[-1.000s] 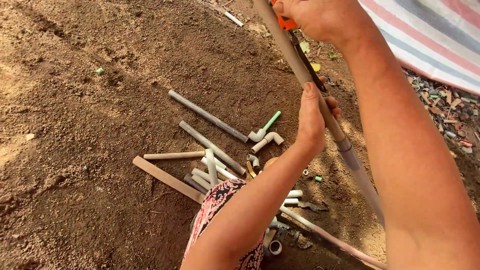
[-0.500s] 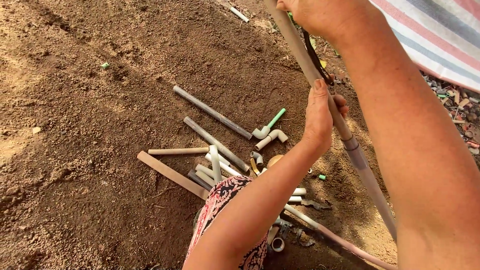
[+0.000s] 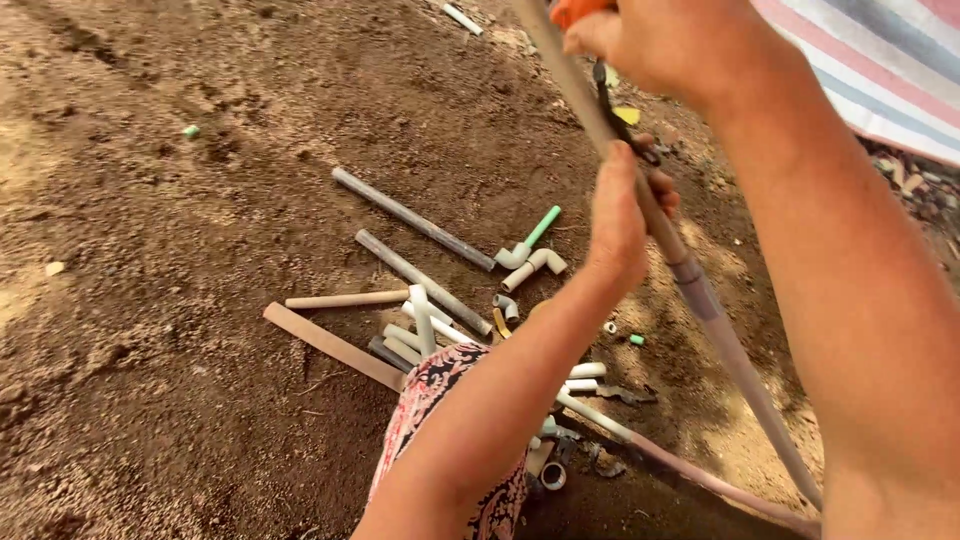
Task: The person sits on a small stool outdoors and measures several white PVC pipes using an orange tape measure. They extend the tape measure along the length of each pipe, read the measurement, and then retract the tape before moving to the next pipe.
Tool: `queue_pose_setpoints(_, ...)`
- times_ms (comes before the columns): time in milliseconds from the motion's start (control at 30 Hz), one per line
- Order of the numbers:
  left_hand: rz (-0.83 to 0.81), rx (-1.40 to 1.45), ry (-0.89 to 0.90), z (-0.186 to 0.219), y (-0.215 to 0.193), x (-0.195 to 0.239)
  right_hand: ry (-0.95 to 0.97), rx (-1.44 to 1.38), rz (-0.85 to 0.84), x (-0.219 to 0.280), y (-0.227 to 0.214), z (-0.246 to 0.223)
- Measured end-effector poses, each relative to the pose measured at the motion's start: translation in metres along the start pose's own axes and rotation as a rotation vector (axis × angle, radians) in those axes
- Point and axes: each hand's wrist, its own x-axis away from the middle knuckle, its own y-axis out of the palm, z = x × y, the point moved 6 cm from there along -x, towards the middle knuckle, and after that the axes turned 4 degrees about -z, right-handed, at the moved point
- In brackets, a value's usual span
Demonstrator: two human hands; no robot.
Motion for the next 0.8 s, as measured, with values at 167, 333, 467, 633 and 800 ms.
queue_pose_setpoints(167,0.04,-0.001,-0.015,0.005,-0.011,-0.008,-0.17,-0.038,0.27,0.092,0.009,0.02)
queue_pose_setpoints(333,0.081,-0.173,-0.149,0.001,0.001,0.004,0.028,-0.073,0.364,0.154,0.051,0.086)
queue_pose_setpoints(467,0.126,-0.481,-0.072,0.003,-0.004,0.005,0.205,-0.226,0.415,0.194,0.069,0.119)
queue_pose_setpoints(633,0.486,-0.567,-0.234,-0.015,-0.062,-0.01,0.327,-0.417,0.419,0.244,0.12,0.148)
queue_pose_setpoints(800,0.412,-0.693,-0.267,-0.008,-0.047,0.002,0.456,-0.482,0.453,0.292,0.191,0.186)
